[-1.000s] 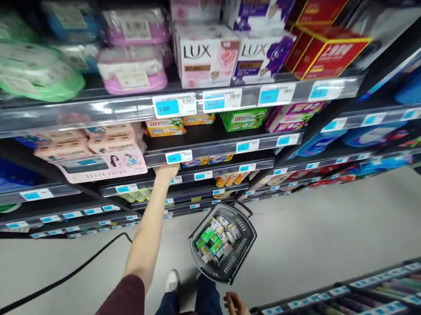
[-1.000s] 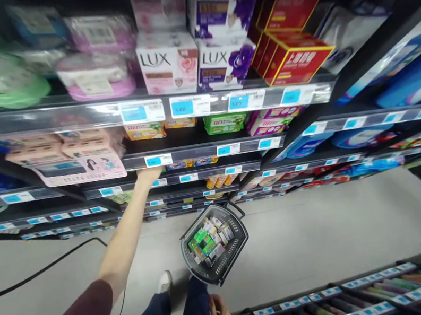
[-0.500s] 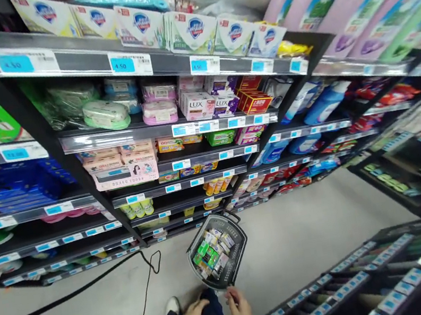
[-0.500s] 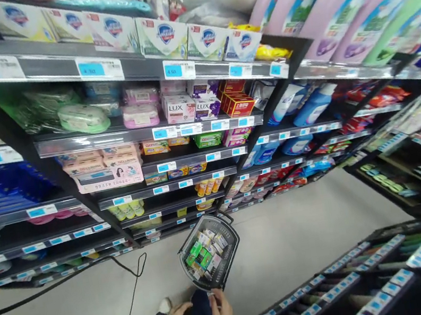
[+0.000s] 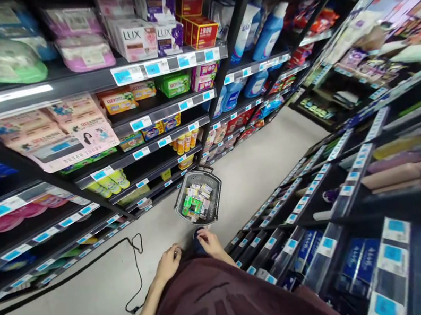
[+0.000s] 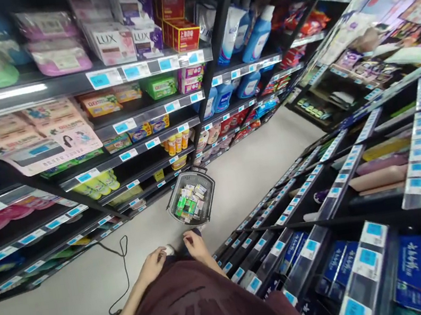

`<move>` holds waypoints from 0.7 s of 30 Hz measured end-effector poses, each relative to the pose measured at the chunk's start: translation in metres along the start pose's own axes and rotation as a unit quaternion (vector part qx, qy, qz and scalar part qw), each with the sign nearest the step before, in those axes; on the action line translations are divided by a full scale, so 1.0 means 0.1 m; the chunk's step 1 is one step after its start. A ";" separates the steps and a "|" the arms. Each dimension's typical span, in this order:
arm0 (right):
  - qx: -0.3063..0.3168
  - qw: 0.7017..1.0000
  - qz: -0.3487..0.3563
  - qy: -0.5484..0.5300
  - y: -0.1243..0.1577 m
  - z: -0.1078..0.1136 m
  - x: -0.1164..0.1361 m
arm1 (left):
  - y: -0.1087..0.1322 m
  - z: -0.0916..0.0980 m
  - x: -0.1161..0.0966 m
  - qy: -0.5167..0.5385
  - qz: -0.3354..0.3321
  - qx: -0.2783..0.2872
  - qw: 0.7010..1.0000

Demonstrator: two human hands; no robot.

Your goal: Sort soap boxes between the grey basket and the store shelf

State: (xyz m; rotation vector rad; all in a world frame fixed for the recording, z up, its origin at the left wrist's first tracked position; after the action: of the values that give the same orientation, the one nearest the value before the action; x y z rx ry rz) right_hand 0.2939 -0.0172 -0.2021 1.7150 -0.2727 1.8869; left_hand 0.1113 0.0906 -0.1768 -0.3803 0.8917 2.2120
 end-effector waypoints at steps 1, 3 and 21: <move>0.007 1.000 0.001 0.003 0.01 -0.04 0.01 | 0.02 -0.01 0.02 0.004 -0.002 0.002 1.000; 0.023 1.000 0.002 0.008 0.01 -0.11 0.04 | 0.03 0.00 0.06 0.005 -0.001 0.002 1.000; -0.004 0.982 -0.168 0.082 -0.18 0.37 -0.53 | -0.33 -0.18 0.03 -0.012 0.015 0.074 0.997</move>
State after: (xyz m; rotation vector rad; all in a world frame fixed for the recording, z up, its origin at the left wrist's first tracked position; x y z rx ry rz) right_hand 0.3358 -0.0356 -0.2518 1.4807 0.0696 1.7573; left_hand 0.1321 0.0965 -0.2073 -0.2724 1.0463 2.1569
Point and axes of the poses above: each hand's wrist, its own y-axis away from the middle knuckle, its own z-axis out of the back of the hand, x = y × z, the point moved 7 cm from there along -y, towards the middle knuckle, and after that the axes turned 14 degrees about -y, right-handed, at the moved point
